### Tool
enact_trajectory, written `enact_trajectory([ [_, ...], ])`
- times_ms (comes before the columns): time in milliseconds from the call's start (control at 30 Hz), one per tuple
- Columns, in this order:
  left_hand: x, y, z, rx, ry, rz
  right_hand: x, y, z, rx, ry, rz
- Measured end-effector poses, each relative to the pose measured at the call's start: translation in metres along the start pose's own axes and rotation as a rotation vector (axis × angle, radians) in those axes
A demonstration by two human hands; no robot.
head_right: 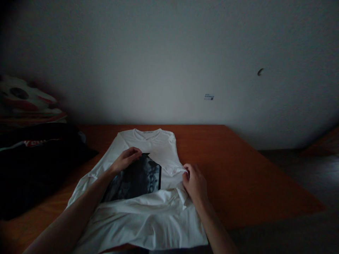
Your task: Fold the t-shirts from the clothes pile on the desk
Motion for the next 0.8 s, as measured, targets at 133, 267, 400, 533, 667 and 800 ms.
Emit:
enact_trajectory([
  [133,0.009,-0.028,-0.02,-0.339,-0.237,0.116,0.001,0.003,0.002,-0.034,0.024,-0.042],
  [267,0.005,-0.053,-0.018,-0.471,-0.297,0.245,0.0,0.001,0.003,-0.082,0.036,-0.016],
  [400,-0.006,-0.058,-0.017,-0.546,-0.351,0.266,0.0,0.0,0.002,-0.116,0.032,-0.001],
  [533,-0.009,-0.062,-0.018,-0.602,-0.363,0.287,-0.001,-0.002,0.001,-0.123,0.024,0.026],
  [667,-0.006,-0.061,-0.03,-0.59,-0.396,0.279,-0.002,-0.004,-0.001,-0.116,0.016,0.04],
  [800,-0.002,-0.062,-0.034,-0.646,-0.386,0.301,-0.001,-0.005,-0.001,-0.112,0.01,0.026],
])
Point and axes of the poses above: each hand's wrist, its own x-axis away from the middle knuckle, its own y-axis out of the back of the hand, z = x × y, the point moved 10 cm from there along -x, towards the middle knuckle, and after that the axes turned 9 degrees about x, right-handed, at the moved point
